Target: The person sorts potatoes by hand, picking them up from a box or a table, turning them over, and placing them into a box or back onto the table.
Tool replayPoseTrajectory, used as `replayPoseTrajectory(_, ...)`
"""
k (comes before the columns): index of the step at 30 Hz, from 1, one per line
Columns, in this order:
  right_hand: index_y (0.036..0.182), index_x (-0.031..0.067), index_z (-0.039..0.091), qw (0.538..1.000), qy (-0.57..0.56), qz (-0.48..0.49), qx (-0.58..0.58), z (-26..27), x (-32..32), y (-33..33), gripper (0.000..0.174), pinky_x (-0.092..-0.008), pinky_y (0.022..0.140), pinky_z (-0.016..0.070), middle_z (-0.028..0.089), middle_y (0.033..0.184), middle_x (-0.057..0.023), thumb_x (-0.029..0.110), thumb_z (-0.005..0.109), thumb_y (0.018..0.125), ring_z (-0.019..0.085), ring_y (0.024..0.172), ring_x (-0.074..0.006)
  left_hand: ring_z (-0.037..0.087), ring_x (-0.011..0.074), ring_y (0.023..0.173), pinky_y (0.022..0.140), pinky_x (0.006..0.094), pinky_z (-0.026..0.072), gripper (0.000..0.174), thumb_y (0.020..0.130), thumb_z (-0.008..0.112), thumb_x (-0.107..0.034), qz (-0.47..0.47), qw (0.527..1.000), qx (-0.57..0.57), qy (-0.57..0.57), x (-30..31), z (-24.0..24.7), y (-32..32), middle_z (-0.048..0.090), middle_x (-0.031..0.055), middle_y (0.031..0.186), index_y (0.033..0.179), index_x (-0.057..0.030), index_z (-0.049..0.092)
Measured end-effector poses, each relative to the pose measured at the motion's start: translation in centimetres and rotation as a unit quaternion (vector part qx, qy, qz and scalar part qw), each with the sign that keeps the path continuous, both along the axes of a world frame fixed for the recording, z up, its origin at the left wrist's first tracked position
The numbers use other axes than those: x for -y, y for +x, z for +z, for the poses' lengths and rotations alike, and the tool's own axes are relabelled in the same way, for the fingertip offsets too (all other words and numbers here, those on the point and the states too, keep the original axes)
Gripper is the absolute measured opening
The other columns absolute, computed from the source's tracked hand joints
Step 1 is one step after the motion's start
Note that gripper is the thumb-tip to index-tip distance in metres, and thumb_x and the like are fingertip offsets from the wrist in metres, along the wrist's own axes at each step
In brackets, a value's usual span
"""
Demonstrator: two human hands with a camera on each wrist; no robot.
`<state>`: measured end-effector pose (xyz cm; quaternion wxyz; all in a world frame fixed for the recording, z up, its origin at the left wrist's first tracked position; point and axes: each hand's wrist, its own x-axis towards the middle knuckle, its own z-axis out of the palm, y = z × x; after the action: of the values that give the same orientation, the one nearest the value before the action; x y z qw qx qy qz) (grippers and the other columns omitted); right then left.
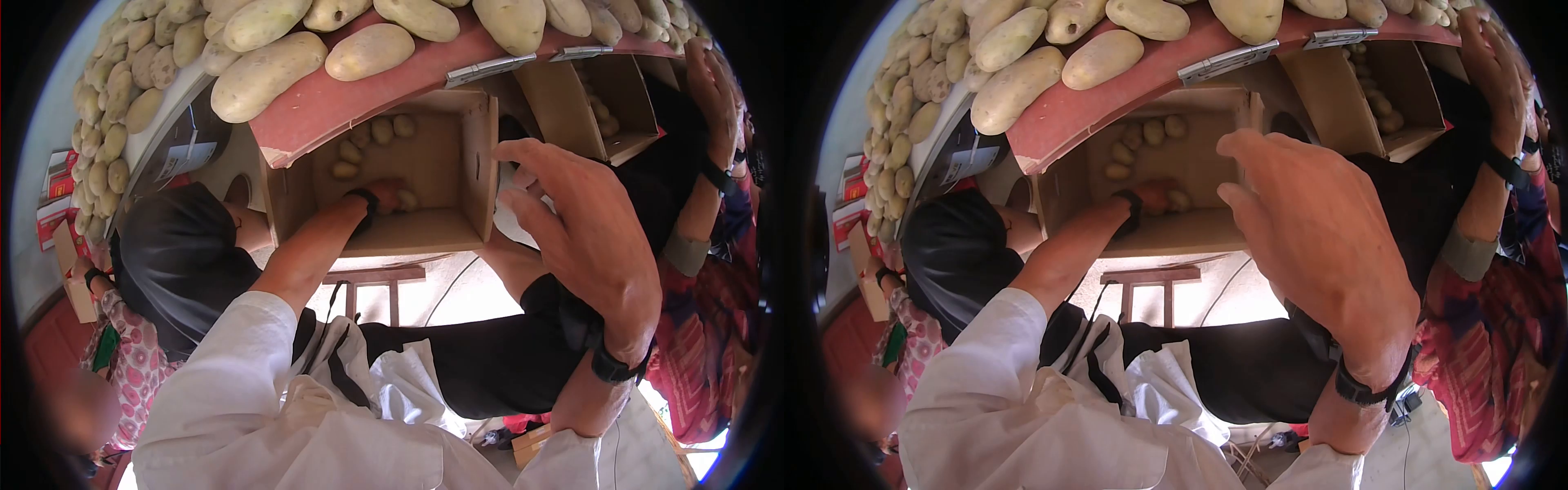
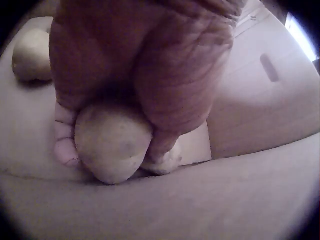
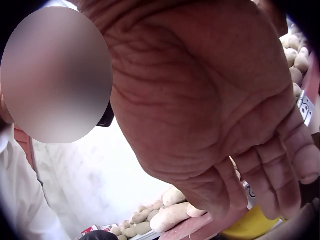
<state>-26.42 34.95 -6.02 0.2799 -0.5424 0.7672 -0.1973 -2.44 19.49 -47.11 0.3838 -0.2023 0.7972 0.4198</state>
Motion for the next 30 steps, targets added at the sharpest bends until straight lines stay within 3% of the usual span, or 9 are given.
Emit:
replayPoseTrajectory(6,0.119,0.0009,0.064,0.999,-0.017,0.006,-0.027,-0.3,0.1,-0.1,0.03,-0.0434,0.075,0.0511,0.066,0.089,-0.0174,0.013,0.063,0.091,0.065,0.083,-0.036,0.065,0.0411,0.119,0.103,0.0481,0.0511,0.053,0.08,0.071,-0.024,-0.032,0.995,-0.025,-0.089,0.1,0.0,0.4,0.068,0.0235,0.127,0.129,-0.0044,0.067)
replayPoseTrajectory(9,0.12,0.0024,0.063,1.0,-0.01,-0.02,0.012,-0.6,-0.1,-0.2,0.031,-0.0496,0.087,0.0518,0.07,0.101,-0.0207,0.017,0.064,0.093,0.065,0.097,-0.0421,0.066,0.0417,0.118,0.102,0.0485,0.0514,0.047,0.081,0.069,-0.022,-0.019,0.992,-0.027,-0.122,0.2,-0.9,1.1,0.069,0.0247,0.124,0.124,-0.0032,0.069)
replayPoseTrajectory(11,0.121,0.0039,0.064,1.0,0.02,-0.006,-0.017,-0.6,0.2,-0.1,0.032,-0.0463,0.078,0.0524,0.068,0.093,-0.0186,0.016,0.063,0.092,0.066,0.086,-0.0388,0.066,0.0415,0.118,0.102,0.0487,0.0514,0.046,0.082,0.069,-0.023,-0.028,0.993,-0.021,-0.115,0.7,0.8,1.1,0.069,0.0248,0.124,0.124,-0.0029,0.069)
replayPoseTrajectory(19,0.119,0.0042,0.065,1.0,0.024,0.019,-0.007,-0.1,0.3,0.0,0.03,-0.0477,0.085,0.0538,0.069,0.103,-0.0191,0.021,0.063,0.093,0.066,0.096,-0.0412,0.061,0.0399,0.126,0.105,0.0477,0.0489,0.053,0.086,0.072,-0.031,0.011,0.997,-0.032,-0.062,2.1,3.0,1.6,0.064,0.0259,0.133,0.131,-0.0034,0.065)
replayPoseTrajectory(22,0.113,0.0032,0.065,1.0,0.0,0.017,-0.023,-0.6,0.0,0.4,0.026,-0.0484,0.082,0.0542,0.07,0.098,-0.0185,0.02,0.065,0.092,0.068,0.094,-0.0406,0.053,0.0353,0.136,0.112,0.0435,0.0428,0.066,0.084,0.075,-0.037,0.064,0.997,-0.031,0.003,2.9,5.1,1.3,0.058,0.0233,0.144,0.14,-0.0053,0.061)
replayPoseTrajectory(24,0.106,0.0022,0.065,1.0,-0.015,0.01,-0.026,-1.1,0.0,0.8,0.022,-0.0491,0.079,0.0543,0.07,0.093,-0.0182,0.018,0.067,0.091,0.069,0.092,-0.0399,0.046,0.0319,0.143,0.117,0.041,0.0359,0.08,0.084,0.077,-0.044,0.191,0.976,0.021,0.102,3.2,7.5,1.3,0.051,0.0181,0.153,0.151,-0.0087,0.052)
replayPoseTrajectory(27,0.108,0.0027,0.066,0.997,0.065,0.034,-0.036,-2.2,0.5,1.5,0.022,-0.0479,0.08,0.0553,0.071,0.09,-0.0168,0.016,0.067,0.09,0.07,0.091,-0.038,0.042,0.0302,0.145,0.121,0.0419,0.0308,0.091,0.083,0.08,-0.047,0.274,0.948,0.087,0.139,3.2,11.0,0.4,0.049,0.0161,0.154,0.157,-0.0079,0.043)
replayPoseTrajectory(28,0.108,0.0031,0.067,0.993,0.102,0.054,-0.029,-2.7,0.7,1.9,0.023,-0.0479,0.081,0.0556,0.071,0.091,-0.0162,0.015,0.067,0.089,0.07,0.093,-0.0373,0.042,0.0302,0.145,0.121,0.0419,0.0308,0.091,0.083,0.08,-0.047,0.271,0.949,0.085,0.136,3.0,12.5,0.3,0.049,0.0161,0.154,0.157,-0.0079,0.043)
replayPoseTrajectory(30,0.109,0.0034,0.068,0.988,0.133,0.071,-0.025,-3.9,0.7,2.4,0.024,-0.0479,0.082,0.0558,0.071,0.093,-0.0155,0.014,0.067,0.088,0.07,0.095,-0.0365,0.051,0.0292,0.137,0.112,0.0451,0.0432,0.091,0.087,0.08,-0.042,0.375,0.9,0.047,0.217,2.1,16.1,-0.8,0.054,0.0169,0.148,0.158,-0.0039,0.038)
